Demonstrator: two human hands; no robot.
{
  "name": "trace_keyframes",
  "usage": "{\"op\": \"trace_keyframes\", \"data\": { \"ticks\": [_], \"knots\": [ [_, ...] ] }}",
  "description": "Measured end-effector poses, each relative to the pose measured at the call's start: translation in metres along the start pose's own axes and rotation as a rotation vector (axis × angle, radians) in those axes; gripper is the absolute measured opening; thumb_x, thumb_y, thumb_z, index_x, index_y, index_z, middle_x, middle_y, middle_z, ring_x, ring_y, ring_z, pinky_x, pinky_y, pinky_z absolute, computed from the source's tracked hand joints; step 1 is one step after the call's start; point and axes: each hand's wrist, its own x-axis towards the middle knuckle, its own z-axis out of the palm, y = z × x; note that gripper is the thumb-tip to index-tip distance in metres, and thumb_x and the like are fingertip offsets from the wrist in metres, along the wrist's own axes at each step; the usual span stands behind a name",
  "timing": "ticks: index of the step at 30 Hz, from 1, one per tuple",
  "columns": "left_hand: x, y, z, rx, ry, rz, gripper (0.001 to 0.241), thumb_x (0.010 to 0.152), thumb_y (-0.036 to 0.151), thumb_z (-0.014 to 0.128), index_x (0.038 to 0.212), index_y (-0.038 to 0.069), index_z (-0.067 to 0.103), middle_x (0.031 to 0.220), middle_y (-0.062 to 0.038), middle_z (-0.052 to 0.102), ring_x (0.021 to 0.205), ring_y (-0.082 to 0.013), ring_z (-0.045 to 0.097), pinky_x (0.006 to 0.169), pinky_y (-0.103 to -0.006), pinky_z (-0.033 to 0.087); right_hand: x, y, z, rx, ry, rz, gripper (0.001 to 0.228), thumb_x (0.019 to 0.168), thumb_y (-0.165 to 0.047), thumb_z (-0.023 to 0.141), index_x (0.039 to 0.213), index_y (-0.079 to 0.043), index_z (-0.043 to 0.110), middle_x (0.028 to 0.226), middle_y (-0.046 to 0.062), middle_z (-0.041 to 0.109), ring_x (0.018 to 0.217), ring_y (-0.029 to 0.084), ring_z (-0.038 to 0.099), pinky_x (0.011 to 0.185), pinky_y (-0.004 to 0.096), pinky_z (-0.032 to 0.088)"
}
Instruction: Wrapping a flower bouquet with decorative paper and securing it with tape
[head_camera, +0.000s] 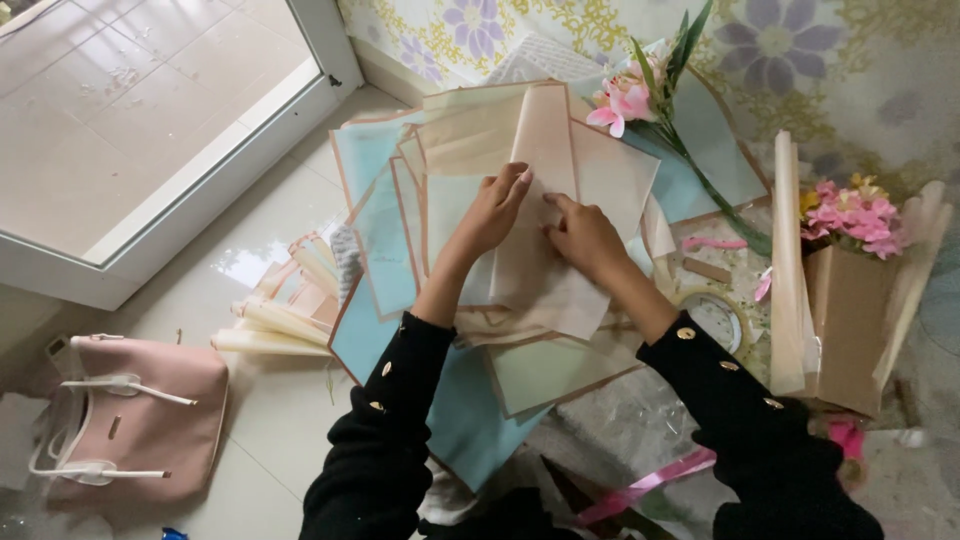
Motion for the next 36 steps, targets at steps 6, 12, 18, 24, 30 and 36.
{"op": "trace_keyframes", "data": {
  "ticks": [6, 12, 18, 24, 30, 36],
  "knots": [
    [-0.012, -0.009, -0.004, -0.069, 0.012, 0.069, 0.055, 0.109, 0.056, 0.032, 0.138, 0.014, 0.051, 0.131, -0.031, 0.059, 0.14, -0.0499, 0.04, 0.119, -0.0588, 0.028, 0.01, -0.001, 0.024, -0.039, 0.006, 0.087, 0.04, 0.088, -0.025, 0.068, 0.127, -0.031, 0.067, 0.083, 0.009, 0.076, 0.088, 0.036, 0.075, 0.075, 0.054, 0.061],
    [-0.015, -0.002, -0.008, -0.082, 0.012, 0.078, 0.056, 0.109, 0.054, 0.032, 0.135, 0.009, 0.053, 0.129, -0.032, 0.061, 0.137, -0.0516, 0.04, 0.117, -0.0601, 0.031, 0.008, -0.015, 0.022, 0.08, 0.124, 0.103, 0.032, 0.086, -0.012, 0.067, 0.117, -0.017, 0.073, 0.094, 0.014, 0.077, 0.094, 0.038, 0.074, 0.079, 0.054, 0.061],
    [-0.01, -0.011, -0.004, -0.076, -0.001, 0.05, 0.059, 0.108, 0.061, 0.033, 0.136, 0.013, 0.053, 0.125, -0.031, 0.058, 0.14, -0.0494, 0.038, 0.118, -0.0568, 0.029, 0.021, 0.002, 0.042, 0.255, 0.197, 0.06, 0.024, 0.085, -0.008, 0.069, 0.106, -0.012, 0.078, 0.093, 0.016, 0.077, 0.093, 0.042, 0.073, 0.079, 0.053, 0.06],
    [-0.012, -0.009, 0.002, -0.003, -0.035, -0.004, 0.062, 0.106, 0.067, 0.023, 0.139, 0.025, 0.053, 0.137, -0.031, 0.051, 0.14, -0.0527, 0.037, 0.119, -0.0603, 0.029, 0.024, -0.019, 0.033, 0.127, 0.17, 0.269, 0.02, 0.086, -0.021, 0.067, 0.103, -0.016, 0.077, 0.098, 0.012, 0.077, 0.101, 0.036, 0.072, 0.085, 0.054, 0.058],
    [-0.012, -0.007, 0.008, 0.161, -0.052, -0.003, 0.069, 0.106, 0.067, 0.013, 0.136, 0.018, 0.052, 0.135, -0.022, 0.062, 0.145, -0.036, 0.037, 0.118, -0.0534, 0.028, 0.03, -0.005, 0.052, -0.122, 0.219, -0.106, 0.02, 0.087, -0.003, 0.058, 0.104, 0.005, 0.064, 0.102, 0.025, 0.066, 0.109, 0.047, 0.061, 0.094, 0.055, 0.051],
    [-0.022, 0.014, 0.001, 0.147, -0.07, -0.04, 0.069, 0.103, 0.071, 0.019, 0.137, 0.02, 0.051, 0.139, -0.02, 0.058, 0.146, -0.0361, 0.036, 0.119, -0.0559, 0.027, -0.041, -0.003, -0.007, 0.328, -0.06, -0.364, 0.025, 0.1, -0.028, 0.066, 0.096, -0.004, 0.064, 0.094, 0.013, 0.062, 0.101, 0.035, 0.06, 0.095, 0.046, 0.045]
  ]
}}
